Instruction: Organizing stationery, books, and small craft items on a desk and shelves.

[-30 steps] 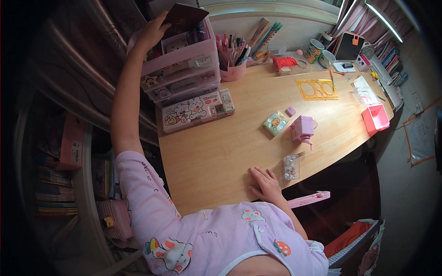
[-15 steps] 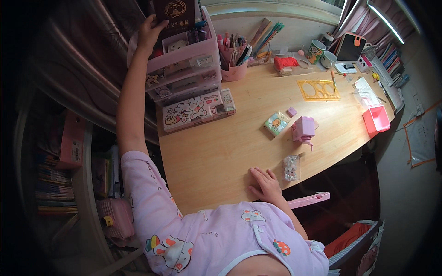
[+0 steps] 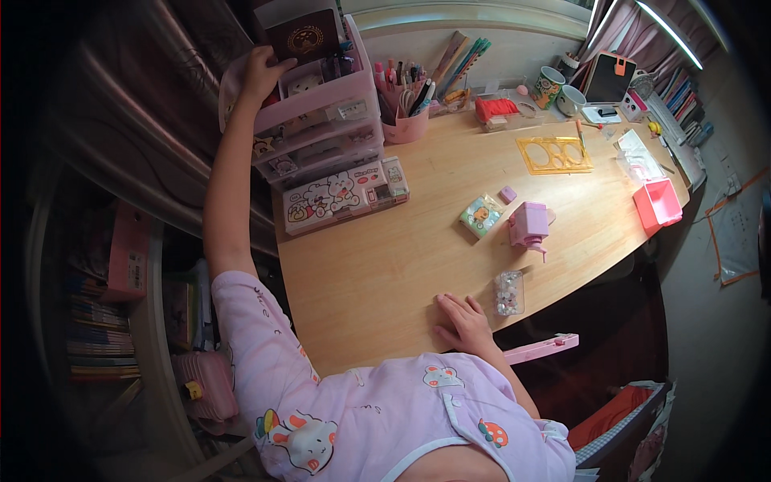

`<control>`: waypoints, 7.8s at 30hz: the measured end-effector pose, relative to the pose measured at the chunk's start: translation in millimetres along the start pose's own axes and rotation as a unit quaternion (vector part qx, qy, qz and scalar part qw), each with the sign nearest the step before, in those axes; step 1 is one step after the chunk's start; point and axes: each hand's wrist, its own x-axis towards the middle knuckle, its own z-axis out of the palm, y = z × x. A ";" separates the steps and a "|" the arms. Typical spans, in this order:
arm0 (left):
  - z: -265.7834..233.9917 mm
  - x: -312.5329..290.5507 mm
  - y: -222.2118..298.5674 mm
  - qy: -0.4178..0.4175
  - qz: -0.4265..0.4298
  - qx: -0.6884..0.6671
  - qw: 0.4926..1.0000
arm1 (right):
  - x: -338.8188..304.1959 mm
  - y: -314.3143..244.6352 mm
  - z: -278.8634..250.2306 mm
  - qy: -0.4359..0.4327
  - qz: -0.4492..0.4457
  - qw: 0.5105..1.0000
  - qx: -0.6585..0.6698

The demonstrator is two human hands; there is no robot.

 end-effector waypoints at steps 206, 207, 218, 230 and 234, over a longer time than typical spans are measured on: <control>175.9 -409.1 597.9 -0.499 -0.499 -0.467 0.533 | -48.2 347.6 -293.6 0.154 0.111 0.980 0.067; 178.9 -410.1 600.4 -0.495 -0.504 -0.468 0.531 | -33.6 354.9 -293.5 0.129 0.098 0.983 0.080; 180.5 -312.3 635.5 -0.430 -0.524 -0.322 0.661 | 51.2 393.3 -281.3 -0.066 0.061 0.974 0.208; 206.8 -298.9 688.9 -0.422 -0.545 -0.254 0.679 | 80.8 443.0 -320.6 -0.178 -0.003 0.976 0.127; 221.7 -288.2 719.1 -0.401 -0.567 -0.224 0.684 | 136.5 526.9 -398.8 -0.128 0.006 0.988 0.081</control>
